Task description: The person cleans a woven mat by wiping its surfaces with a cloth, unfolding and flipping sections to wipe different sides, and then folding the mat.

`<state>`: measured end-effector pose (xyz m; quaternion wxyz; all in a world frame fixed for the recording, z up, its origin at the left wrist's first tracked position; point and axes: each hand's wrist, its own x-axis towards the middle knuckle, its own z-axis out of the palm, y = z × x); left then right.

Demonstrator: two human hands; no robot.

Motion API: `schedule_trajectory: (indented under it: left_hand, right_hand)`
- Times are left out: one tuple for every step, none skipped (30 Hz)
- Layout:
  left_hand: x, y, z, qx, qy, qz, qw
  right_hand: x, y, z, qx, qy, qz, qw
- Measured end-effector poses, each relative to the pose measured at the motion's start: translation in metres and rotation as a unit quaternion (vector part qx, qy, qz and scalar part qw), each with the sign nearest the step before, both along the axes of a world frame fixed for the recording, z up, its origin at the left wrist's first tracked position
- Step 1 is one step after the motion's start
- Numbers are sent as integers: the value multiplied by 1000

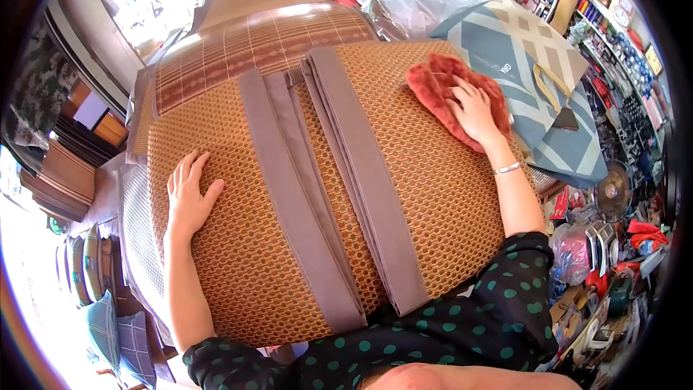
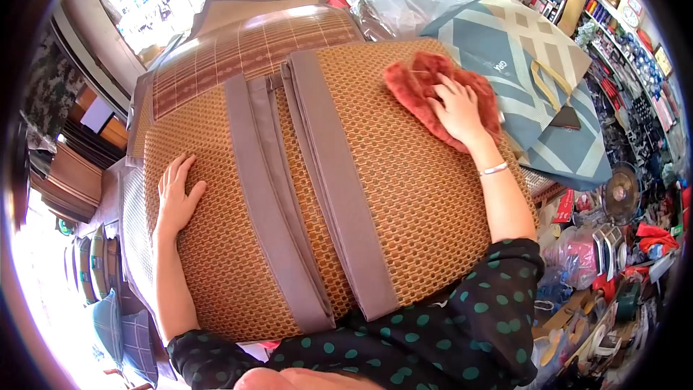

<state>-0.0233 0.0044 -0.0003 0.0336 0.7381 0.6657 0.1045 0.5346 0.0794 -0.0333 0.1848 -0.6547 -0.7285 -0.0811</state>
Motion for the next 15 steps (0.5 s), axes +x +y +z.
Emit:
schedule_trajectory:
  left_hand:
    - [1, -1, -5, 11, 3, -5, 1000]
    - [4, -3, -9, 20, 5, -9, 1000]
    - [14, -8, -6, 5, 10, -4, 1000]
    - [27, -16, -2, -15, 2, -20, 1000]
    - [40, -25, 1, -23, 5, -46, 999]
    - [52, -38, 1, -31, 8, -71, 997]
    - [64, -53, 0, -11, 6, -120, 993]
    - [74, -70, -1, 8, 4, -168, 986]
    - [86, -88, 1, 15, -3, -207, 978]
    - [97, -106, 3, 23, -12, -247, 969]
    - [104, -122, 1, 31, -8, -283, 959]
    - [109, -136, 4, 13, -14, -295, 955]
    - [108, -148, 1, -5, -17, -295, 955]
    - [105, -160, -2, -22, -19, -294, 955]
    - [99, -171, -4, -23, -19, -296, 955]
  right_hand:
    - [3, -5, -1, -8, -14, -1, 1000]
    - [7, -14, -1, -17, -28, -2, 999]
    - [-6, -28, 9, -64, -45, 6, 997]
    - [-17, -44, 11, -70, 9, 70, 995]
    - [-27, -64, 11, -61, 52, 136, 987]
    - [-42, -89, 14, -46, 76, 182, 979]
    - [-56, -112, 19, -46, 69, 234, 969]
    - [-69, -136, 28, -63, 46, 282, 956]
    - [-79, -157, 30, -66, 34, 324, 943]
    - [-88, -178, 34, -93, 41, 357, 929]
    - [-94, -194, 30, -105, 41, 380, 918]
    - [-97, -205, 28, -116, 41, 402, 907]
    - [-96, -211, 25, -109, 44, 395, 911]
    - [-91, -211, 26, -104, 51, 383, 917]
    - [-83, -209, 23, -96, 51, 354, 929]
